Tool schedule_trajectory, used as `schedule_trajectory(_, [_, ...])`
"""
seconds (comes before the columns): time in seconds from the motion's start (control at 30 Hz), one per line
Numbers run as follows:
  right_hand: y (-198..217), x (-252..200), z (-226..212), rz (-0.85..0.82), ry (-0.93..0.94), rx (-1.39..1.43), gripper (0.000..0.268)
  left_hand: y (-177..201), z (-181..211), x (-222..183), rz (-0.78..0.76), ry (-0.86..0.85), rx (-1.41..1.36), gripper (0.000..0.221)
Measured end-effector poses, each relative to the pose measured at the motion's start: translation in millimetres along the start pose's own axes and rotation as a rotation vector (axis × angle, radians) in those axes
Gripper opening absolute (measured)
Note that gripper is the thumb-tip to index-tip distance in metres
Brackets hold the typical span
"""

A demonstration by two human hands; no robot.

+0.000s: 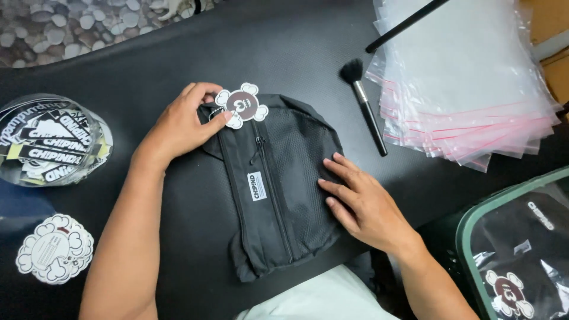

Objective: Applying stickers to small bags and placing them into plastic sleeves for final packaging.

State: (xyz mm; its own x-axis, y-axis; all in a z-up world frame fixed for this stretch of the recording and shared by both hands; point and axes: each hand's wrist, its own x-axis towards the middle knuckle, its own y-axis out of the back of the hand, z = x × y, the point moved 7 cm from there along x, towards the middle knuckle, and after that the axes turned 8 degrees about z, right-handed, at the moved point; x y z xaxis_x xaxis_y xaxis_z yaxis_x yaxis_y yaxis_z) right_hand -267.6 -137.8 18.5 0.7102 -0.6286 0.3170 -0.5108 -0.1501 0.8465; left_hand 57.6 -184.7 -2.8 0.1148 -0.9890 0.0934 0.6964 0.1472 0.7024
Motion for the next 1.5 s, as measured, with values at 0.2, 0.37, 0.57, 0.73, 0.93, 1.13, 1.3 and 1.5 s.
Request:
schedule_trajectory(0.2, [86.7, 0.6, 74.2, 0.375, -0.272, -0.175, 0.021, -9.8, 20.5, -6.9, -0.160, -0.059, 0.007, 0.041])
schedule_trajectory(0.37, [110.1, 0.1, 177.1, 0.178, -0.628, -0.360, 0.053, -26.3, 7.5, -1.7, -0.196, -0.118, 0.064, 0.044])
schedule_trajectory(0.57, [87.7, 0.2, 214.6, 0.044, -0.675, -0.388, 0.041, -21.2, 10.4, -2.5, -0.168, -0.118, 0.038, 0.052])
schedule_trajectory(0.73, [99.3, -6.9, 225.0, 0.277, -0.559, -0.446, 0.025, -16.5, 13.4, -2.6, -0.140, -0.113, -0.002, 0.050])
schedule_trajectory(0.93, [170.8, 1.6, 187.4, 0.676, -0.225, -0.625, 0.009, -12.9, 19.4, -2.4, -0.141, -0.017, 0.031, 0.052])
schedule_trajectory(1.13, [203.5, 25.2, 130.4, 0.692, -0.101, -0.361, 0.017, -11.8, 25.0, -4.4, -0.140, -0.045, -0.005, 0.037])
schedule_trajectory(1.3, [178.9, 90.6, 20.8, 0.557, 0.100, -0.718, 0.012, -19.9, 23.4, -1.7, -0.154, 0.086, -0.090, 0.029])
schedule_trajectory(1.5, [47.4, 146.8, -54.5, 0.339, 0.292, -0.364, 0.025, -32.8, -3.3, 7.3, -0.129, 0.122, -0.455, 0.055])
